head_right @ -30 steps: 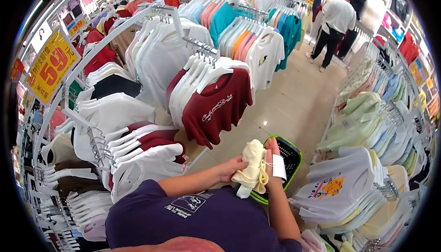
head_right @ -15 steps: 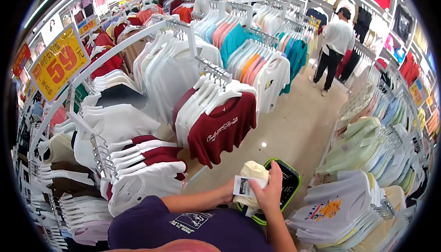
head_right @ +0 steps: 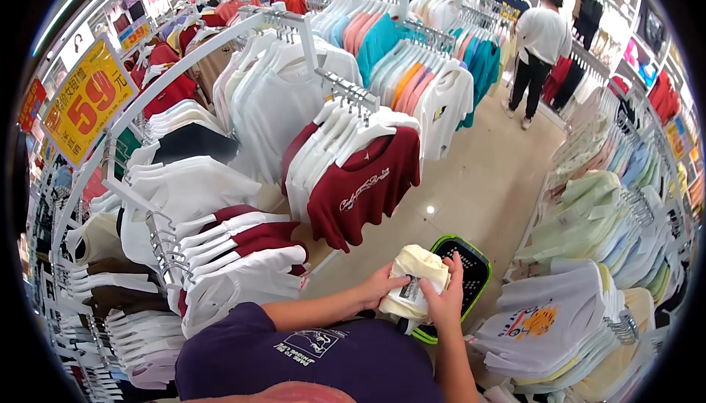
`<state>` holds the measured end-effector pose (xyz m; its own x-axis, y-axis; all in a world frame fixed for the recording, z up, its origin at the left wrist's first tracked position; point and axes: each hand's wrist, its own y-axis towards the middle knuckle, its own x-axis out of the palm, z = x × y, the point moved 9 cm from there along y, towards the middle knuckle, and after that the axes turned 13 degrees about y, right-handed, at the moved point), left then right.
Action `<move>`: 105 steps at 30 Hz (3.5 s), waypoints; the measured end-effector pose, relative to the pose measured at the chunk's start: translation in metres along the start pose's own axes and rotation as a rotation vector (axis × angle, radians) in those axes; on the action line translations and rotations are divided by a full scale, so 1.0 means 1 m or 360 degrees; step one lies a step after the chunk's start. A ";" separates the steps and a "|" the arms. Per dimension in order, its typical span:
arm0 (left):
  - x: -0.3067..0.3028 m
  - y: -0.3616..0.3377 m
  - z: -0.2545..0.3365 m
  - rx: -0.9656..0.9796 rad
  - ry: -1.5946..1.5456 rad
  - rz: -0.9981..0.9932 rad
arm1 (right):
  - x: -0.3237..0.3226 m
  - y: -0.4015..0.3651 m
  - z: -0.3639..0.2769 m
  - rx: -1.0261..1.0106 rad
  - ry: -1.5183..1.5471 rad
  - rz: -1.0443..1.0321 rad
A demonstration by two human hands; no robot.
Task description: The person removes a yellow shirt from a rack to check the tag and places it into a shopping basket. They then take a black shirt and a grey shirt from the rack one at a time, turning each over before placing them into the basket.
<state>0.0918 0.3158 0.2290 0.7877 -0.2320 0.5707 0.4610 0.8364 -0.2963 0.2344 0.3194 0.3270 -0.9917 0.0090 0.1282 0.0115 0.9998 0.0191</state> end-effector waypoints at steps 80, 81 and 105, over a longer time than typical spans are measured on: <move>0.011 0.216 -0.379 0.0299 0.3148 -0.1216 | -0.280 -0.175 0.369 0.1265 0.1708 0.0736; 0.023 0.209 -0.350 0.0192 0.2978 -0.1103 | -0.275 -0.159 0.356 0.1217 0.1702 0.0665; 0.124 0.135 -0.209 0.0760 0.2447 -0.0934 | -0.270 -0.072 0.423 0.1209 0.0741 0.0599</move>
<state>0.3370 0.2959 0.0994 0.3411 -0.5273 -0.7782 0.8810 0.4681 0.0689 0.4474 0.2539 -0.1289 -0.7880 0.4857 0.3782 0.0699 0.6810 -0.7289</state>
